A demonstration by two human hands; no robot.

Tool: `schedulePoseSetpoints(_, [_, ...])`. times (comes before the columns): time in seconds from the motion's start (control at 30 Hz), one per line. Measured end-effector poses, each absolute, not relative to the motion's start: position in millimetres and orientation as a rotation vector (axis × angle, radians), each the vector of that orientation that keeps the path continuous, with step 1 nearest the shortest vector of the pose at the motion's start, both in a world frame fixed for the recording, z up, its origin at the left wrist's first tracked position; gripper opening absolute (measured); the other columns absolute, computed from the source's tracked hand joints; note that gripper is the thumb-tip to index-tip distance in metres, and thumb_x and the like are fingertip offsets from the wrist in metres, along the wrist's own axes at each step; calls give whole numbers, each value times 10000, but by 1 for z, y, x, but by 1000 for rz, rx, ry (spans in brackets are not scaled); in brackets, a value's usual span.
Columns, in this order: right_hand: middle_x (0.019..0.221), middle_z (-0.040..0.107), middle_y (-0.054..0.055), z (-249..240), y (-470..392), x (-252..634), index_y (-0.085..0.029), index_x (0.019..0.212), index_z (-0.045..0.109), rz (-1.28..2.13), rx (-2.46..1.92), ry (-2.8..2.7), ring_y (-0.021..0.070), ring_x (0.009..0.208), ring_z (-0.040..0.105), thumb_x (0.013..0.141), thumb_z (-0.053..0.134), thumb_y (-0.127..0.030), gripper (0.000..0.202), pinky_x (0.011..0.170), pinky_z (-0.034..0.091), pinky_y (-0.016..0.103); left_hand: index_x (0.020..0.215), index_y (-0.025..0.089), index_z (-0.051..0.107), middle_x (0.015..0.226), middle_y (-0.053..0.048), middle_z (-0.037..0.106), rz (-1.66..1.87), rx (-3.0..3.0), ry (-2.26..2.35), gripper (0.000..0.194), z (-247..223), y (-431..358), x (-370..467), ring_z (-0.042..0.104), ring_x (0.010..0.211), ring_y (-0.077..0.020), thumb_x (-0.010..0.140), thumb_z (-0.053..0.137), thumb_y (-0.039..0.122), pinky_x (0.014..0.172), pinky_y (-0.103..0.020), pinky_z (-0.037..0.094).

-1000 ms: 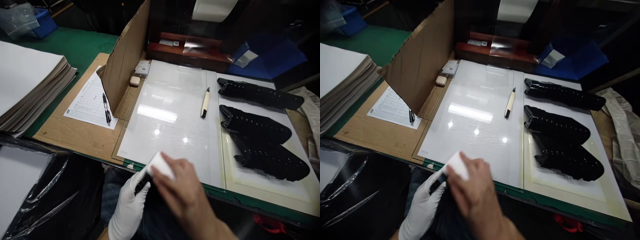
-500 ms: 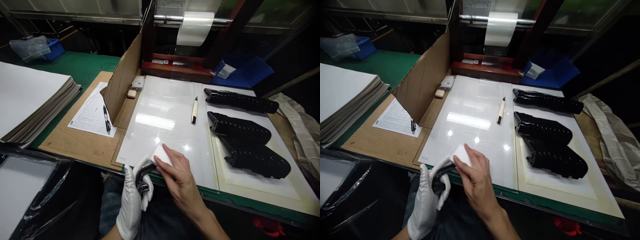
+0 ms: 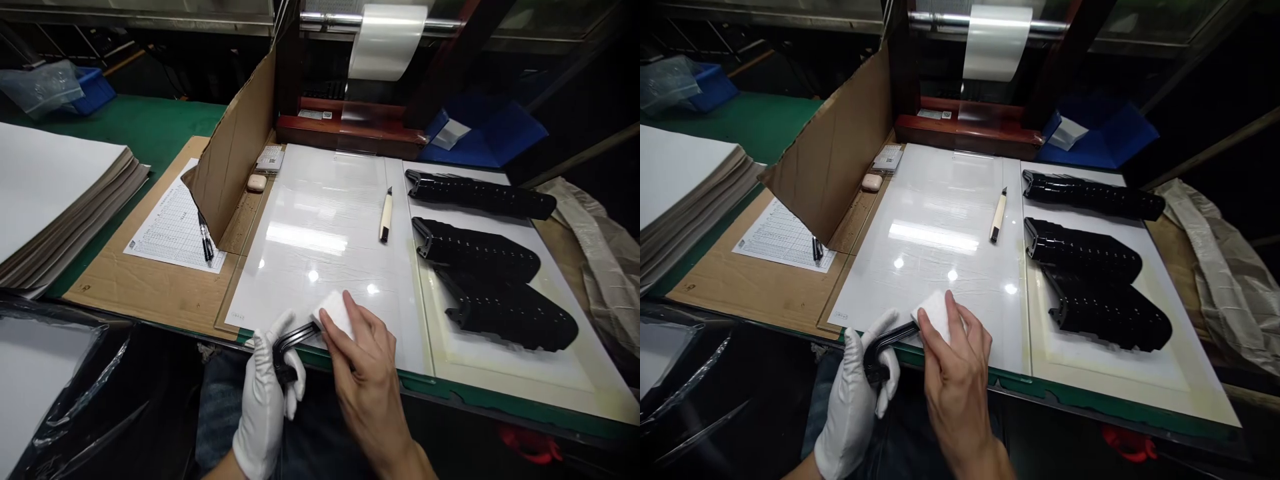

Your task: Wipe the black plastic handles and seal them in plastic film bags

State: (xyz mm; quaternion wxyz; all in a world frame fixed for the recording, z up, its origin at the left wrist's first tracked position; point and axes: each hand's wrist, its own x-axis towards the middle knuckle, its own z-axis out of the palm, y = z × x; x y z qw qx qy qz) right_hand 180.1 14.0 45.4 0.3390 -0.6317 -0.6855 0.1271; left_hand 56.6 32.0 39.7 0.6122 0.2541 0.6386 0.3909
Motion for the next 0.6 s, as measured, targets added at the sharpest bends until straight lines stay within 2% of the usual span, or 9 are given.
schedulePoseSetpoints(0.13, [1606,361,133,40,11,175,-315,1460,513,351,-1627,-1828,348,1377,403,968,430,-57,561,936,468,565,1228,164,692,596,-8,633,967,679,1531,806,43,32,62,487,426,-134,827,474,827,348,-231,374])
schedulePoseSetpoints(0.2, [1606,371,106,35,11,181,-356,1445,527,300,-1701,-1771,343,1369,410,991,433,-89,535,946,455,577,1310,153,629,489,44,529,908,714,1508,761,45,32,63,404,366,-112,895,445,763,334,-210,327])
schedulePoseSetpoints(0.27, [1608,374,64,35,12,193,-406,1408,560,334,-1804,-1634,344,1372,407,1024,457,-198,448,978,433,604,1377,139,557,452,80,467,825,733,1460,715,48,33,60,338,328,-86,953,410,696,330,-181,282])
schedulePoseSetpoints(0.33, [1620,355,18,44,12,206,-433,1421,535,615,-1836,-1418,336,1426,366,1029,489,-359,401,1064,388,623,1369,119,555,471,73,491,773,769,1399,698,53,37,52,343,328,-71,971,398,670,341,-166,274])
schedulePoseSetpoints(0.4, [1600,393,-3,59,13,217,-410,1438,522,1103,-1785,-1146,322,1477,326,983,542,-532,471,1165,312,603,1372,117,558,472,65,505,697,790,1302,693,62,43,38,325,320,-63,980,384,660,339,-159,249])
schedulePoseSetpoints(0.5, [1503,529,26,84,15,227,-325,1376,610,1723,-1533,-831,326,1442,411,918,579,-659,568,1225,248,543,1417,147,546,415,63,493,502,794,1128,690,77,52,18,280,292,-68,972,409,656,326,-167,215])
schedulePoseSetpoints(0.53, [1471,563,35,91,16,228,-305,1357,629,1845,-1434,-804,321,1416,451,913,594,-655,567,1227,256,517,1389,154,585,403,56,494,464,823,1108,670,82,54,13,315,294,-79,953,467,649,326,-172,245])
schedulePoseSetpoints(0.6, [1443,589,35,97,18,228,-296,1358,623,1970,-1295,-833,296,1388,492,917,623,-619,547,1224,276,468,1279,172,689,457,8,574,479,922,1141,585,89,57,8,518,399,-137,887,622,602,384,-193,395])
